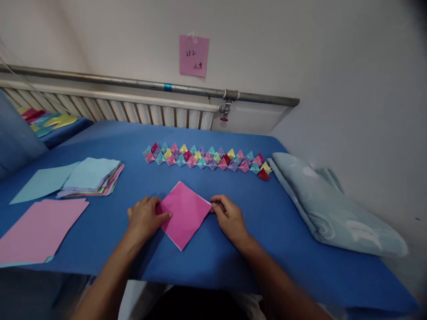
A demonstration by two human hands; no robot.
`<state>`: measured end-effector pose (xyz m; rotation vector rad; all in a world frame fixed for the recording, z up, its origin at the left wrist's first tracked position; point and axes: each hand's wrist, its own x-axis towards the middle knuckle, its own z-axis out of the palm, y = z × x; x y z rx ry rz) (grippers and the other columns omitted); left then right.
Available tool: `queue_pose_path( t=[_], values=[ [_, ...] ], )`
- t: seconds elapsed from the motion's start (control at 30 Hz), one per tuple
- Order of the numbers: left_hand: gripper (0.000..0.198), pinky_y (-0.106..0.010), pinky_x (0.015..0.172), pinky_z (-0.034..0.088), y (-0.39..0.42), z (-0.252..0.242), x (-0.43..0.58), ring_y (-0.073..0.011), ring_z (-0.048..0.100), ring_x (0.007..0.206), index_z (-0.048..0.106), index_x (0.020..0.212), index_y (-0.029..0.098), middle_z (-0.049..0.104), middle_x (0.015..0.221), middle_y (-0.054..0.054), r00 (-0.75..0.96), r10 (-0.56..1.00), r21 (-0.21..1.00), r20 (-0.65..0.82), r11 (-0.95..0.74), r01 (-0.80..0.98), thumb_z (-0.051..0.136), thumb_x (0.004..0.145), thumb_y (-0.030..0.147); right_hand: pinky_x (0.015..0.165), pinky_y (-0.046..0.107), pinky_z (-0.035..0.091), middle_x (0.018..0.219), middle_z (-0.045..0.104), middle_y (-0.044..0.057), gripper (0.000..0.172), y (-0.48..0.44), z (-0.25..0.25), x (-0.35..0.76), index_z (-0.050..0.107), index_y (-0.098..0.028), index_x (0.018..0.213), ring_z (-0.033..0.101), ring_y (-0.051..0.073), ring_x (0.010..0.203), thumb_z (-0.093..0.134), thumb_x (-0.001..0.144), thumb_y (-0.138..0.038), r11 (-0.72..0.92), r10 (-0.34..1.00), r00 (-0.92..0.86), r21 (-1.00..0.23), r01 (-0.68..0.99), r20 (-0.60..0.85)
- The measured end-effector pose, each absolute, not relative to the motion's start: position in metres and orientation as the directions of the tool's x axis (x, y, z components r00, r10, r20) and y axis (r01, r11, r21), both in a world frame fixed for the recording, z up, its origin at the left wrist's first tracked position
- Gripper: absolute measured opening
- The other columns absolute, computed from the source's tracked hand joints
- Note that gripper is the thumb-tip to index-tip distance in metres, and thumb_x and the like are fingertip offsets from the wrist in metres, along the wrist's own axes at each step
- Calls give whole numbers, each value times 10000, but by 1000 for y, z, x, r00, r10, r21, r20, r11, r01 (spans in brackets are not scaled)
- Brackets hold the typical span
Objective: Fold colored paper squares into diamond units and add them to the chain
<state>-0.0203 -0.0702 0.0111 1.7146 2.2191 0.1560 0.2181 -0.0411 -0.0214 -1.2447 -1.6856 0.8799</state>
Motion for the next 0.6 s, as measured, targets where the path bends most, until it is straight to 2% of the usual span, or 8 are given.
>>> queue_pose_path(
  t=[0.1,0.27,0.33,0.43,0.53,0.6],
  values=[
    [387,-450,768,399,-70,10,-21,-319,560,956,630,976,183,613,966,-105,-205,960,282,-191,254,925,554,758,494,658,264,499,706,639,-7,121,-40,-19,217,574,-212,883,655,148,681,461,850,-241,257,965,-147,-892,372,217],
    [391,-441,820,391,-77,-2,-20,-286,570,993,592,1142,254,619,1015,-71,-164,986,377,-34,165,911,546,785,407,612,256,497,703,635,-11,148,-36,-21,214,581,-213,894,639,141,627,481,852,-314,226,972,-145,-903,366,184],
    [328,-415,821,404,-80,-8,-20,-262,580,958,627,1064,242,622,982,-58,-160,986,460,45,122,879,543,780,384,591,254,497,713,632,-17,155,-33,-23,212,580,-215,925,633,137,604,491,826,-294,187,979,-138,-918,349,147],
    [259,-345,772,431,-83,-10,-24,-216,581,855,642,840,208,609,880,-36,-203,971,650,126,74,756,519,773,426,580,249,496,693,614,-30,184,-29,-26,211,579,-217,938,622,131,589,488,780,-239,130,988,-119,-937,325,96],
    [334,-282,647,428,-89,-1,-42,-175,556,706,614,806,202,591,750,1,-346,937,822,40,166,545,528,741,518,583,250,495,688,605,-33,187,-28,-26,212,579,-217,922,611,128,579,489,759,-232,106,991,-113,-946,305,74],
    [360,-268,604,409,-95,10,-63,-164,548,658,612,812,199,591,703,18,-470,882,843,-30,275,463,552,713,540,576,248,489,684,602,-33,176,-28,-26,212,582,-220,906,602,126,574,490,758,-237,117,989,-119,-941,317,83]
  ],
)
